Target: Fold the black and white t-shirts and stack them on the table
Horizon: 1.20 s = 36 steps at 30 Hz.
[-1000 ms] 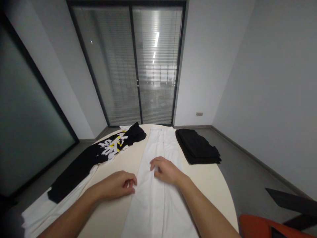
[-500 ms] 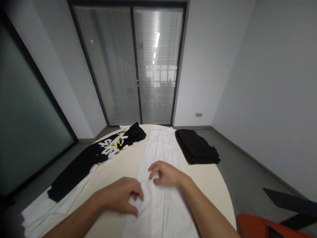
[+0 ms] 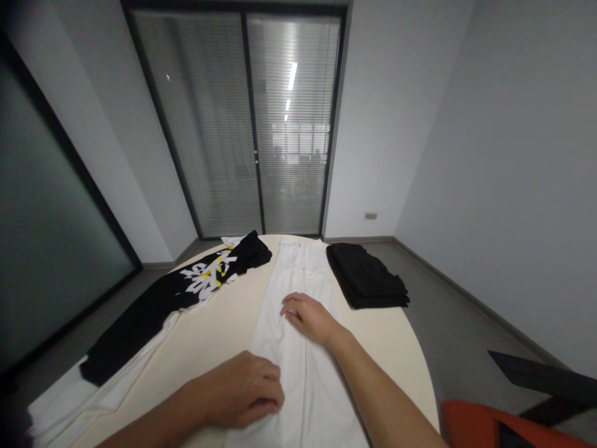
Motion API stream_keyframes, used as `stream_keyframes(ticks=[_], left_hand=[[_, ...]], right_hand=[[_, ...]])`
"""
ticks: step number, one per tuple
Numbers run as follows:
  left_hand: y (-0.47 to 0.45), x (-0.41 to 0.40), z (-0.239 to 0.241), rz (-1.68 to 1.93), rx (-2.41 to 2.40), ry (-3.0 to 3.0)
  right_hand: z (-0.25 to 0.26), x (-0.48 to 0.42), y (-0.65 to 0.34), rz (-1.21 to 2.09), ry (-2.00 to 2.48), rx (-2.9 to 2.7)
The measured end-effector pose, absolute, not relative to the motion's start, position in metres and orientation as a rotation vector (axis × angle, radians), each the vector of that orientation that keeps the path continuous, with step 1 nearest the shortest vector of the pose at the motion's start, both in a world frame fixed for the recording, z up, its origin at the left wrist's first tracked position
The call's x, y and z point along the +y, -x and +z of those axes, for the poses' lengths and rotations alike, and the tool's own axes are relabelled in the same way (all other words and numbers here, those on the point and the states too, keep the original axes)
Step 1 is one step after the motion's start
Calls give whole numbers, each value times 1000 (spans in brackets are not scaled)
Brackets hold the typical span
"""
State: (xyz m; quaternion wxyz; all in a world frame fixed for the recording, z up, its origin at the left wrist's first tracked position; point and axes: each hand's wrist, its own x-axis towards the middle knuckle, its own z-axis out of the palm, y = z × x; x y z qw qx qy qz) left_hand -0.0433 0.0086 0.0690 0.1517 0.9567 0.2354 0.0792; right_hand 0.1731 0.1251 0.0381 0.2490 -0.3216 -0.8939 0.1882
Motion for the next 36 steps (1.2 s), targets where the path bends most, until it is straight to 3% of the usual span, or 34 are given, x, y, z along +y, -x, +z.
stream_keyframes(ticks=[18, 29, 36], left_hand=[[32, 7, 61, 421, 603, -2809], [32, 3, 56, 274, 504, -2879], [34, 0, 67, 470, 484, -2741]], right_hand=[[49, 121, -180, 622, 829, -2411], [32, 130, -177, 554, 870, -2378], [43, 128, -183, 554, 823, -2374]])
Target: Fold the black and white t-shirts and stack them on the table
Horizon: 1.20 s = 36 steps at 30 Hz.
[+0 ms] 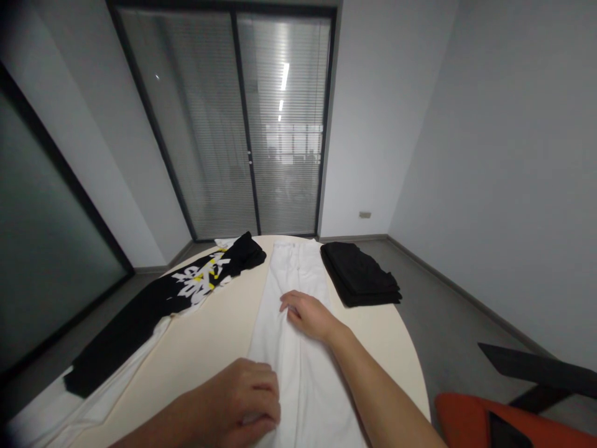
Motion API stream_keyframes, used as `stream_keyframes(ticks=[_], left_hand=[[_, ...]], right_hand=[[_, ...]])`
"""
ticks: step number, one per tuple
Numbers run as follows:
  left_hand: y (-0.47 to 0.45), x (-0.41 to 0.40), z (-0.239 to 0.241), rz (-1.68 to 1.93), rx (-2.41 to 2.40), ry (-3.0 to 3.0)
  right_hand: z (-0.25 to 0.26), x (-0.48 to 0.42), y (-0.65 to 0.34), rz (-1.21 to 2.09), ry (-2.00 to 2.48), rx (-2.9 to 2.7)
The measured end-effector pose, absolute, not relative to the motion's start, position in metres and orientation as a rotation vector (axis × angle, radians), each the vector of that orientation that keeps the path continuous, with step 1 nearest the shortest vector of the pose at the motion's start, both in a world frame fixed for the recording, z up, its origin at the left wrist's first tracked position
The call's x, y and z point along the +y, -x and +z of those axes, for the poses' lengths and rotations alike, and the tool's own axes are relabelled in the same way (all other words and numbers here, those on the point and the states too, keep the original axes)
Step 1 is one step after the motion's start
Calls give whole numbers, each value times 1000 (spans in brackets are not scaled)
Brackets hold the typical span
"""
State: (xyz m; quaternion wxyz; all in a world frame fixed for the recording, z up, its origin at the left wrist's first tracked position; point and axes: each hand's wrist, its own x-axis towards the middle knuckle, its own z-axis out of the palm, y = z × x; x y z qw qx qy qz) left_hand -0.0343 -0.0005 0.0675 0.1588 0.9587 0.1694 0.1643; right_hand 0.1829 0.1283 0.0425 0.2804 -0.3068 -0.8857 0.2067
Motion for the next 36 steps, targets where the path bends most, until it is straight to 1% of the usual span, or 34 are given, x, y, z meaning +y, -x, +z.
stream_keyframes(ticks=[8, 14, 17, 19, 21, 23, 26, 30, 36], left_hand=[[26, 5, 48, 283, 370, -2869], [25, 1, 38, 297, 275, -2803], [23, -3, 36, 295, 220, -2712], [23, -3, 39, 340, 268, -2694], [23, -1, 43, 416, 380, -2730], [26, 1, 49, 431, 501, -2775], [32, 2, 54, 283, 586, -2799], [34, 0, 55, 161, 561, -2823], [32, 0, 54, 258, 480, -2891]], right_hand=[[42, 130, -191, 568, 927, -2410], [50, 127, -191, 666, 897, -2440], [55, 125, -193, 786, 903, -2469], [55, 126, -193, 838, 888, -2448], [51, 128, -193, 773, 885, -2395], [45, 131, -194, 618, 921, -2347], [39, 135, -197, 469, 979, -2357], [41, 134, -201, 507, 985, -2434], [44, 134, -196, 575, 1048, -2350]])
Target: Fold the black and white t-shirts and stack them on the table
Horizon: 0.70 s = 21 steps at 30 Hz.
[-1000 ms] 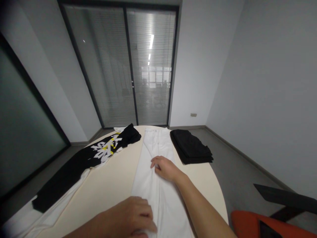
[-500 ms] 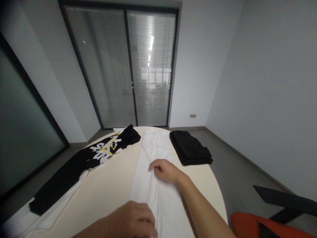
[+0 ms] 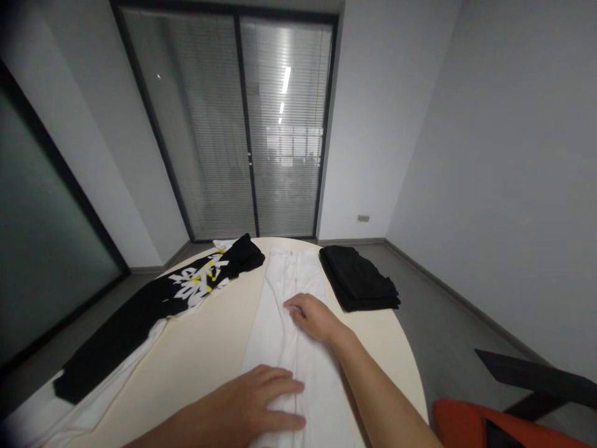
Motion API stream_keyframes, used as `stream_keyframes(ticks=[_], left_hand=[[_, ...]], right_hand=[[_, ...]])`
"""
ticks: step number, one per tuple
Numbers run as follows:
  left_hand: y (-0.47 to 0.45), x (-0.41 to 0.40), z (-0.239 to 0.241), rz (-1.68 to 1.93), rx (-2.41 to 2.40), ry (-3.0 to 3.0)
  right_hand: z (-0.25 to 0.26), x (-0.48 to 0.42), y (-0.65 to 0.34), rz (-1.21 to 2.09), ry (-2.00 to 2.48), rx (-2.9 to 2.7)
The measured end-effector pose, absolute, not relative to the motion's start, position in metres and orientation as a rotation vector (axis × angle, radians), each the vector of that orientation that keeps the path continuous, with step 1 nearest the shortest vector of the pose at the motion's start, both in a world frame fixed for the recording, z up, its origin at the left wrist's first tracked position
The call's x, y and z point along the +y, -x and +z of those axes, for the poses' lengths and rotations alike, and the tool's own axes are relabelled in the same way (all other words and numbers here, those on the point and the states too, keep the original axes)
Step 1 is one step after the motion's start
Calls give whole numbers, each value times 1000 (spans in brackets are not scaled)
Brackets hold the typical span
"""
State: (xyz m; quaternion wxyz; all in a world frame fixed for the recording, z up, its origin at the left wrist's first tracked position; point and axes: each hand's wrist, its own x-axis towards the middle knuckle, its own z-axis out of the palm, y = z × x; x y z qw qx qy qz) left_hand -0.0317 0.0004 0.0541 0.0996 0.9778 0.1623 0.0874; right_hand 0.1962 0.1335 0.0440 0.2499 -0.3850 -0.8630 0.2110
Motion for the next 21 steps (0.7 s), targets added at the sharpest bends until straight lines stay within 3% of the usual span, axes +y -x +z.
stream_keyframes(ticks=[9, 21], left_hand=[[30, 8, 27, 289, 490, -3084], [32, 8, 26, 376, 478, -3227]], right_hand=[[33, 155, -180, 562, 1335, -2164], [42, 212, -147, 408, 1805, -1883]])
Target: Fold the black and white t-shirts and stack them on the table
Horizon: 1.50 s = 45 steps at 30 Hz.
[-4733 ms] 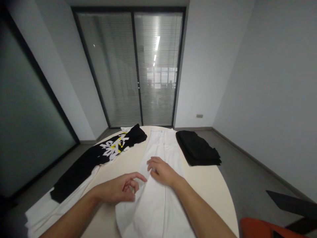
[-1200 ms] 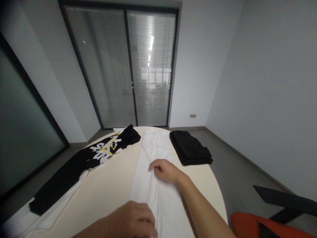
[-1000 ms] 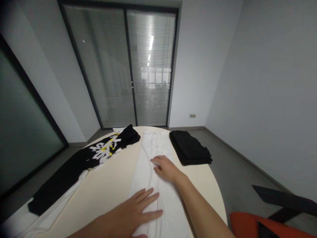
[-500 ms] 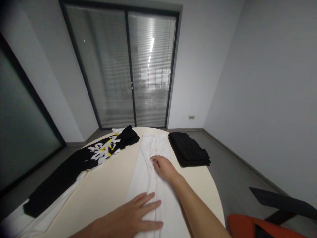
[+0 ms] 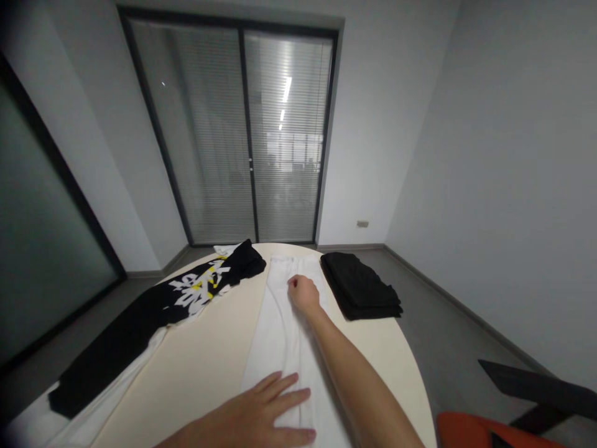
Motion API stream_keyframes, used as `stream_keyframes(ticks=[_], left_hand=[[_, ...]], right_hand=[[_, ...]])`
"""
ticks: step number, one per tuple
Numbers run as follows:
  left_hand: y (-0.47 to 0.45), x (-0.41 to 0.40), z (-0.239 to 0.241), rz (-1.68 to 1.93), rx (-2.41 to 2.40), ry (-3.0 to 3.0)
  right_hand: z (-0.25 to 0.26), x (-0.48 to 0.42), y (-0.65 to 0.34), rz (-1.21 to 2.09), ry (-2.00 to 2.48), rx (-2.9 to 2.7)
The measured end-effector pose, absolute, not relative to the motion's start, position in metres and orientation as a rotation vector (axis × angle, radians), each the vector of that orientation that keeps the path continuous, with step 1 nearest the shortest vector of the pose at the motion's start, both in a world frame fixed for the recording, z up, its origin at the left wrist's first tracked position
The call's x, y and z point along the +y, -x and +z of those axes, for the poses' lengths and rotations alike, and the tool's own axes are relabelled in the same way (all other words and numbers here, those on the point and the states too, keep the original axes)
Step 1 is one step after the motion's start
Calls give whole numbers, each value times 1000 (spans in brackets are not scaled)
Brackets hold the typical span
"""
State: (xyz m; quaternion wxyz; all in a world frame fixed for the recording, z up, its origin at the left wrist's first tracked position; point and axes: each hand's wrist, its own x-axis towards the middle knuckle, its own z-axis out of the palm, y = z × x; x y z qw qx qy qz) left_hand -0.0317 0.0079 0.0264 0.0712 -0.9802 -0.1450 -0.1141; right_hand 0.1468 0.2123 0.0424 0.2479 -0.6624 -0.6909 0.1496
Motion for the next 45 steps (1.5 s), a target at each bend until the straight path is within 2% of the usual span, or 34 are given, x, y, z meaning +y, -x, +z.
stream_keyframes(ticks=[12, 16, 25, 32, 37, 40, 45], left_hand=[[27, 7, 22, -357, -340, 2890], [26, 7, 18, -372, -310, 2919], [22, 4, 13, -340, -341, 2914], [27, -1, 29, -345, -331, 3076], [14, -2, 15, -321, -382, 3310], [11, -3, 14, -304, -356, 3287], [10, -8, 31, -363, -315, 3314]], right_hand=[[36, 197, -156, 95, 1644, -2169], [33, 190, -161, 173, 1626, -2389], [28, 181, -170, 384, 1620, -2436], [39, 165, -192, 329, 1585, -2355], [30, 152, -208, 500, 1600, -2439], [24, 149, -208, 490, 1592, -2421], [25, 148, -215, 445, 1375, -2347]])
